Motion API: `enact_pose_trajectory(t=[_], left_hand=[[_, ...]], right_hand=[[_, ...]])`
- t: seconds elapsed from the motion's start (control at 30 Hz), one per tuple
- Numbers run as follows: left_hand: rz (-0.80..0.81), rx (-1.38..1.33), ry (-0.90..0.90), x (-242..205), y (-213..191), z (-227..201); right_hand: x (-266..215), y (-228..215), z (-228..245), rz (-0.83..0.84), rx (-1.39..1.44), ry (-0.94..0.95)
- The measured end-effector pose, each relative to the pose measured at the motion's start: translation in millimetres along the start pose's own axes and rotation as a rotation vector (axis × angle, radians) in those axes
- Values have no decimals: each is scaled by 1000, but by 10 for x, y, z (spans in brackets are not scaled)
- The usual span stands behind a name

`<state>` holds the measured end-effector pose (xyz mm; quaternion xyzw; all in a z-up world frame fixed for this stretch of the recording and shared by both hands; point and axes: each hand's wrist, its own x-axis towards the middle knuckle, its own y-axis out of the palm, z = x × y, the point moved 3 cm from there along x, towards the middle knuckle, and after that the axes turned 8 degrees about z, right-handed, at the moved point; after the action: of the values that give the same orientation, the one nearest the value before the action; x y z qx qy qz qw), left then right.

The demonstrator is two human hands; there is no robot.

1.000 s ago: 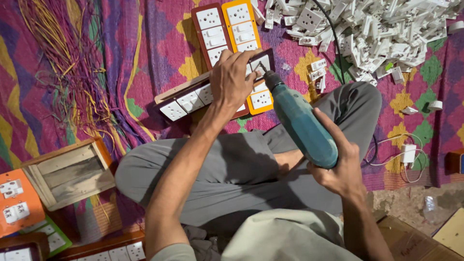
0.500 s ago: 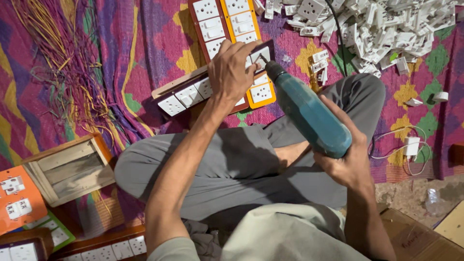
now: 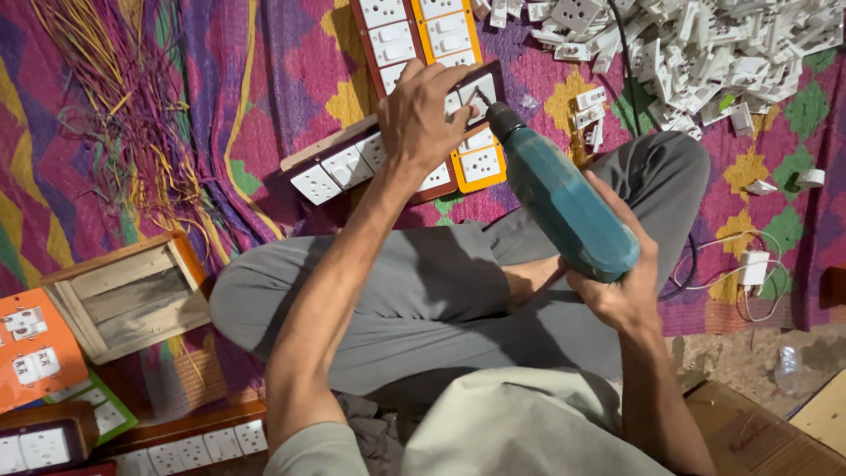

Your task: The person uses a power drill to fasten screws into multiple wooden switchboards containing white electrical sockets. They handle the boards one at a time, drilling several screws into each unit before setting them aside.

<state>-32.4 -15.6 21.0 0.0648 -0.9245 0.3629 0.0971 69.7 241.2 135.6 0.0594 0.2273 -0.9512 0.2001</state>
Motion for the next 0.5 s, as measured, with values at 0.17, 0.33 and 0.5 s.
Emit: enact_pose_trajectory(t=[0.17, 0.33, 0.5], left_hand=[[-24, -19, -19, 4, 105, 152], [-103, 23, 60, -21, 65, 83], [72, 33, -75, 19, -31, -31]], right_hand=[[40, 18, -149, 21, 108, 15], [93, -55, -125, 47, 160, -14], [99, -100, -192, 88, 206, 89]])
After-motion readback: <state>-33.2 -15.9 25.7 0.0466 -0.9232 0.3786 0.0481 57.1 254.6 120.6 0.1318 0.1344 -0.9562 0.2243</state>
